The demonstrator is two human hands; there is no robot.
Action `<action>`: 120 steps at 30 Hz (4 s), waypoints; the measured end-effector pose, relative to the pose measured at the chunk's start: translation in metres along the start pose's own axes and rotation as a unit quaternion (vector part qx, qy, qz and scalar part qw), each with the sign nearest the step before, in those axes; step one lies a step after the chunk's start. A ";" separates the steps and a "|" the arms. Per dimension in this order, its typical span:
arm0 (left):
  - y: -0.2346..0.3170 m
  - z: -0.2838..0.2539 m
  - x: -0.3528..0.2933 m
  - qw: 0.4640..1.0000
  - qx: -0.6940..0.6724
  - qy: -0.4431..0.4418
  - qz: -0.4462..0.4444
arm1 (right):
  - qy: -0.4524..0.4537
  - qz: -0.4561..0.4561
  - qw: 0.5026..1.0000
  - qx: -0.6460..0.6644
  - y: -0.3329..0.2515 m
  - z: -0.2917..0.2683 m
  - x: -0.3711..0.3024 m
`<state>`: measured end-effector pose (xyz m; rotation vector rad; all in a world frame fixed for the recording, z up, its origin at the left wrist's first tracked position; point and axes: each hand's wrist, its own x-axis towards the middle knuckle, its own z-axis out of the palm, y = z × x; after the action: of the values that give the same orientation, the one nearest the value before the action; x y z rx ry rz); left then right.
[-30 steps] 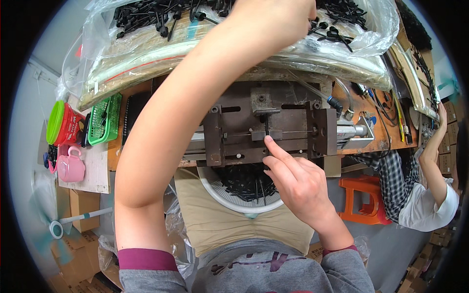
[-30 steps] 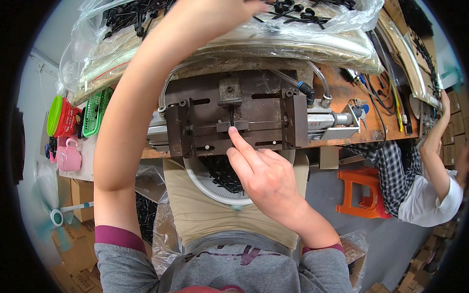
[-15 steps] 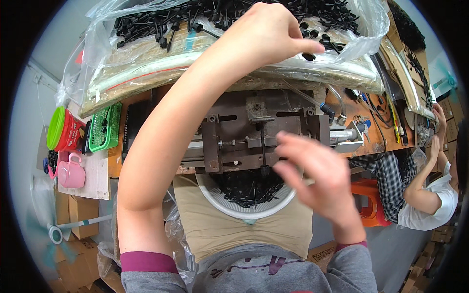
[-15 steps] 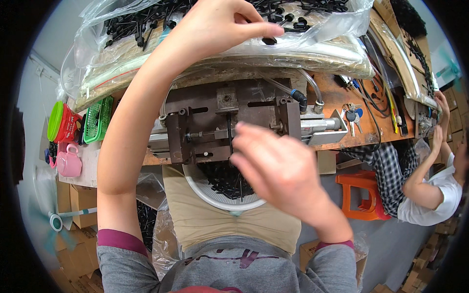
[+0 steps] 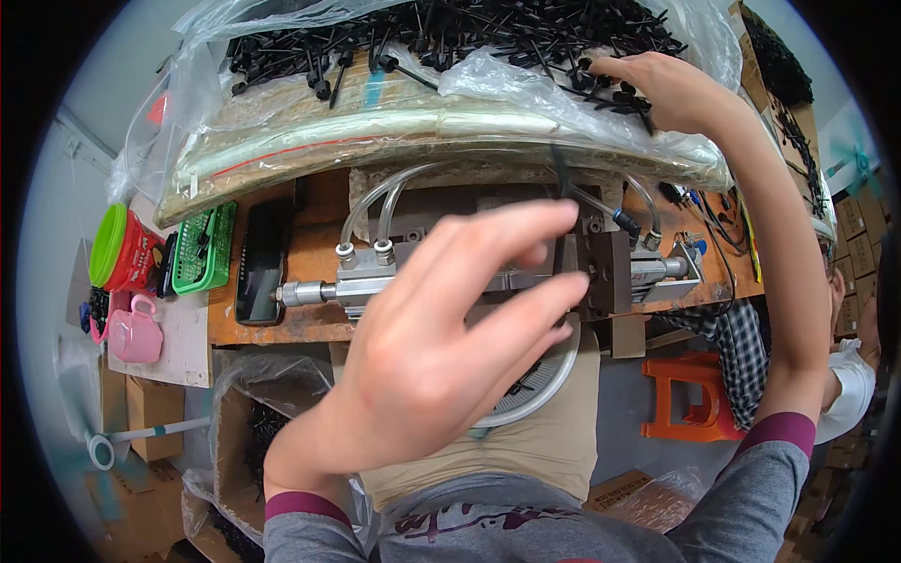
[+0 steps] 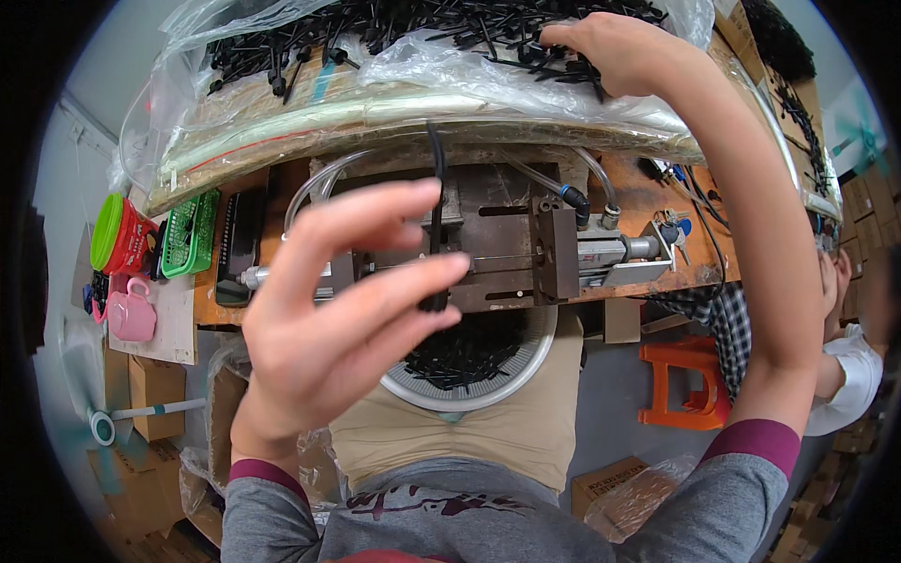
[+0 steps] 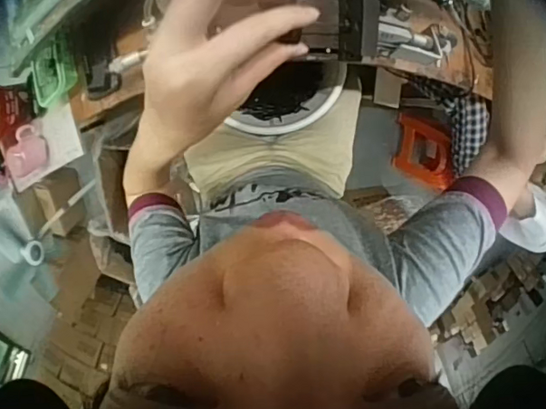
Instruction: Inserting plastic components into a base housing using a specialized jig on a workbench.
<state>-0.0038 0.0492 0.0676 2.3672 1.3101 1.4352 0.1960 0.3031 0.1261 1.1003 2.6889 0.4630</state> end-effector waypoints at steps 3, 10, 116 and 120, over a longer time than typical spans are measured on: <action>0.006 0.002 -0.022 0.999 -0.018 -0.018 -0.038 | 0.100 -0.062 0.991 -0.063 0.015 0.019 0.002; 0.000 0.021 -0.058 0.997 0.000 -0.026 -0.070 | 0.106 -0.091 0.987 -0.077 0.011 0.011 -0.012; -0.010 0.072 -0.081 0.987 0.007 0.011 -0.159 | 0.139 0.141 0.405 0.893 -0.193 0.076 -0.176; 0.010 0.056 -0.087 0.872 -0.332 0.053 -0.355 | 0.154 0.131 0.393 0.897 -0.194 0.080 -0.173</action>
<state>0.0275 0.0014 -0.0191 1.2044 1.2291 1.4369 0.2163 0.0668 -0.0066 1.5153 2.1314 -3.1400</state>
